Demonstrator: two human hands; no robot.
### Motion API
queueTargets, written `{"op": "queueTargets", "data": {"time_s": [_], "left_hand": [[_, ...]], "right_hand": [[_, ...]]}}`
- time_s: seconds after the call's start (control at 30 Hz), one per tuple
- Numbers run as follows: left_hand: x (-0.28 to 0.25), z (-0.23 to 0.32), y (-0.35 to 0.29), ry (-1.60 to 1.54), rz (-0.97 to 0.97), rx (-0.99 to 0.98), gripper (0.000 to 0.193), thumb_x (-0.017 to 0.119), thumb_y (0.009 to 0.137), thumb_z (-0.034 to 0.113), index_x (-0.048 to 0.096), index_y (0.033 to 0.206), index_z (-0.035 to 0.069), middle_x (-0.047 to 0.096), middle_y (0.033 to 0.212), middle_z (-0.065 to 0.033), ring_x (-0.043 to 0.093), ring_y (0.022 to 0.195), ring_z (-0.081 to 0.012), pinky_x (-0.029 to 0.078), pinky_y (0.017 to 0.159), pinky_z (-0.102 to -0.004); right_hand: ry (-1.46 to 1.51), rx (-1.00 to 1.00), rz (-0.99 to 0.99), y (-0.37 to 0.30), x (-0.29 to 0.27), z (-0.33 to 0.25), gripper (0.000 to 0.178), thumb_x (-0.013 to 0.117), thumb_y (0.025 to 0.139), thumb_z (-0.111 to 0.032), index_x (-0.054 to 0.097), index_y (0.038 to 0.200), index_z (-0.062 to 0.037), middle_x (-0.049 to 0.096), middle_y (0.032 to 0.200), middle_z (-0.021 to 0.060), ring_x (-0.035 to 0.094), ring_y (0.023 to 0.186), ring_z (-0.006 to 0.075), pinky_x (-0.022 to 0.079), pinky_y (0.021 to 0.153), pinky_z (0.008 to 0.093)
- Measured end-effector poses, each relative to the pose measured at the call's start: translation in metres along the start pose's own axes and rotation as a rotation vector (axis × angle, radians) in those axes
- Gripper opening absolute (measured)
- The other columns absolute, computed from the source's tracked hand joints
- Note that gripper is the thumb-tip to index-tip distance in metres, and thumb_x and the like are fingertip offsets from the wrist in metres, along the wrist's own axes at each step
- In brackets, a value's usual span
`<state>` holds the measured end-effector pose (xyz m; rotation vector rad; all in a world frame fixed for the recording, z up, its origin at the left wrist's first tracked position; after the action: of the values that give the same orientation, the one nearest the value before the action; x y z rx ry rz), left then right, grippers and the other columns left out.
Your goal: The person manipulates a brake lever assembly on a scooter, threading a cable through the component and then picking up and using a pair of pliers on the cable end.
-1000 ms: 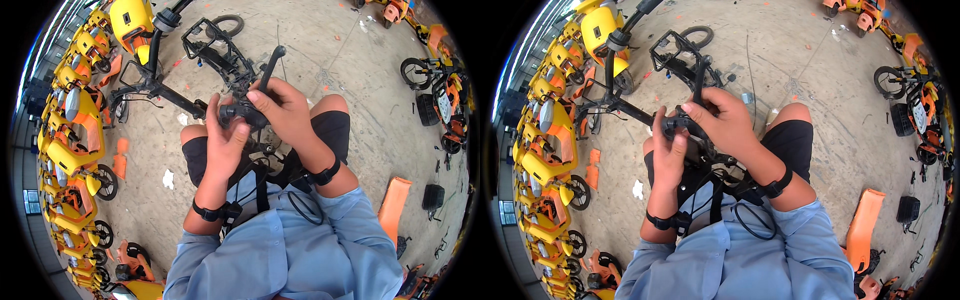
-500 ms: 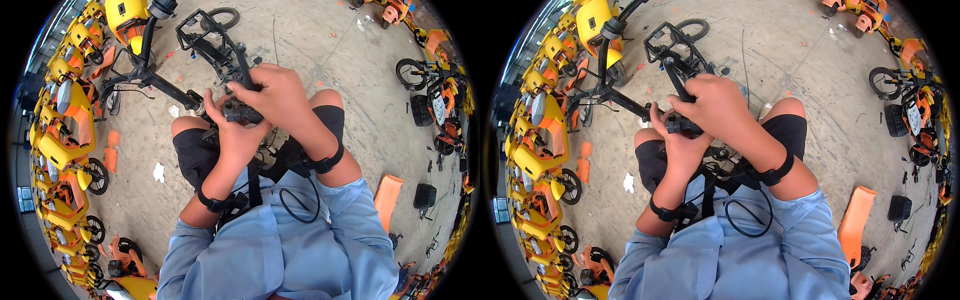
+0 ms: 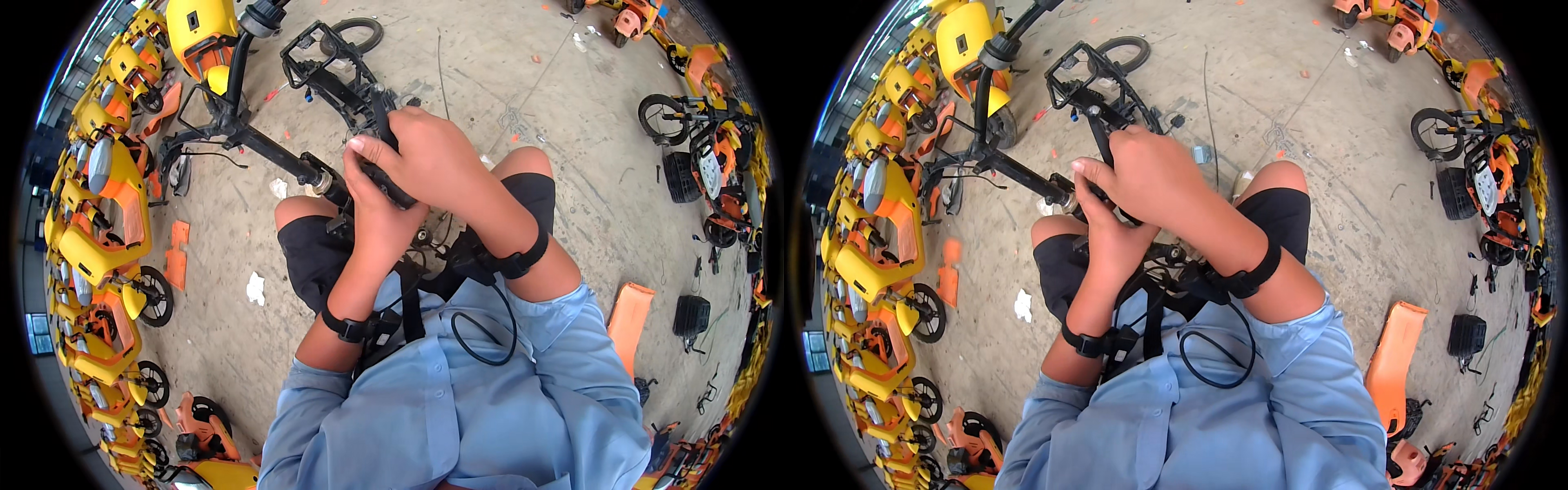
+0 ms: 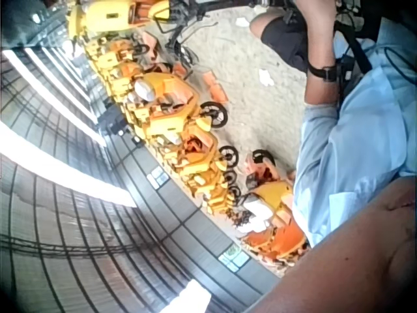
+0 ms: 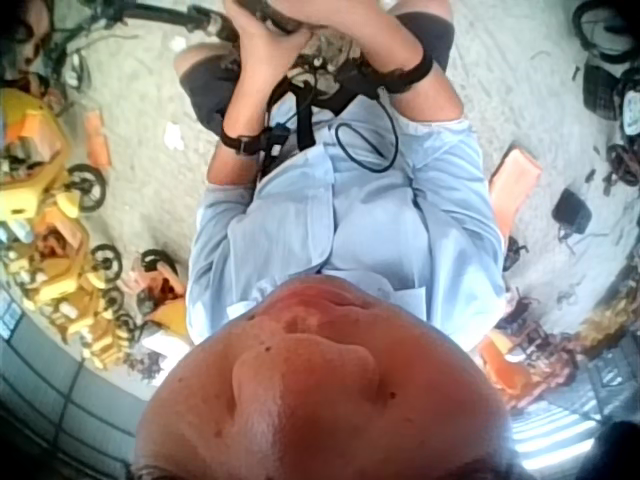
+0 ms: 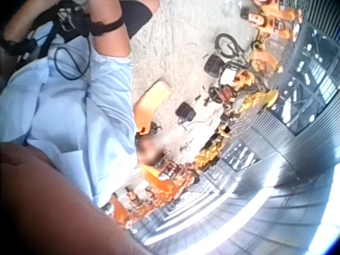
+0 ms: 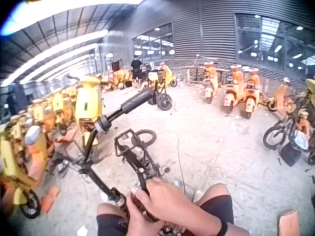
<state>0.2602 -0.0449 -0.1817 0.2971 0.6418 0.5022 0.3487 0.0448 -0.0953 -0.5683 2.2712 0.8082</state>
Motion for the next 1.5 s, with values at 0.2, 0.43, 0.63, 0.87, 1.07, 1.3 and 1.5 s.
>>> {"op": "queueTargets", "data": {"time_s": [0.2,0.43,0.63,0.87,1.07,1.3,1.5], "left_hand": [[-0.016,0.003,-0.003,-0.431,-0.173,-0.055,0.139,0.082,0.073,-0.007,-0.025,0.160,0.013,0.032,0.153,-0.0228,0.049,0.136,-0.0316,0.050,0.106,-0.0420],[-0.029,0.010,0.001,-0.594,-0.297,-0.061,0.144,0.083,0.072,-0.004,-0.031,0.158,0.015,0.031,0.158,-0.0233,0.049,0.138,-0.0325,0.045,0.113,-0.0476],[-0.029,0.011,0.002,-0.716,-0.313,-0.070,0.143,0.079,0.073,-0.008,-0.032,0.158,0.018,0.041,0.149,-0.0220,0.055,0.131,-0.0313,0.046,0.108,-0.0452],[-0.027,0.004,-0.003,-0.734,-0.246,-0.073,0.138,0.085,0.075,0.008,-0.021,0.163,0.017,0.042,0.150,-0.0180,0.057,0.124,-0.0294,0.052,0.101,-0.0443],[-0.033,0.000,-0.003,-0.565,-0.261,-0.130,0.138,0.088,0.074,0.009,-0.018,0.164,0.014,0.049,0.141,-0.0190,0.062,0.119,-0.0300,0.054,0.096,-0.0421],[-0.044,0.008,0.004,-0.081,-0.283,0.000,0.130,0.094,0.065,0.016,0.012,0.166,0.007,0.063,0.122,-0.0193,0.071,0.100,-0.0247,0.058,0.085,-0.0349],[-0.052,0.018,0.012,0.244,-0.322,0.102,0.121,0.095,0.060,0.027,0.032,0.161,0.008,0.063,0.106,-0.0163,0.069,0.084,-0.0253,0.057,0.074,-0.0331]], "right_hand": [[0.656,0.118,-0.449,0.014,-0.001,0.021,0.056,0.052,0.107,-0.049,0.073,0.099,0.0025,0.073,0.090,0.0109,0.068,0.090,0.0172,0.052,0.083,0.0330],[0.733,0.108,-0.542,0.027,0.007,0.021,0.059,0.051,0.107,-0.053,0.072,0.089,-0.0020,0.068,0.080,0.0035,0.062,0.077,0.0132,0.052,0.074,0.0313],[0.680,0.154,-0.341,0.029,0.026,0.014,0.063,0.053,0.104,-0.057,0.067,0.074,-0.0030,0.060,0.063,0.0026,0.056,0.057,0.0123,0.046,0.055,0.0296],[0.748,0.199,-0.305,0.029,0.036,0.014,0.063,0.053,0.104,-0.053,0.066,0.071,-0.0017,0.059,0.061,0.0035,0.056,0.057,0.0129,0.048,0.056,0.0297],[0.933,0.372,-0.304,0.022,0.050,0.025,0.066,0.051,0.103,-0.063,0.067,0.104,0.0014,0.067,0.102,0.0095,0.062,0.092,0.0141,0.055,0.079,0.0308],[0.871,0.212,0.082,0.015,0.055,0.027,0.064,0.060,0.099,-0.062,0.067,0.107,0.0005,0.066,0.094,0.0088,0.061,0.083,0.0160,0.052,0.076,0.0327],[0.837,0.302,-0.139,0.009,0.035,0.031,0.062,0.059,0.100,-0.061,0.067,0.100,0.0007,0.063,0.083,0.0064,0.057,0.080,0.0138,0.049,0.072,0.0318]]}}
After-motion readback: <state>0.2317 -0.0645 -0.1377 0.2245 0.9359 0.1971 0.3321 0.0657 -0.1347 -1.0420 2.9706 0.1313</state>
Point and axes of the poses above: each hand's wrist, its own y-axis towards the middle knuckle, its own x-axis out of the palm, z = x × y, the point moved 3 cm from there along y, towards the middle knuckle
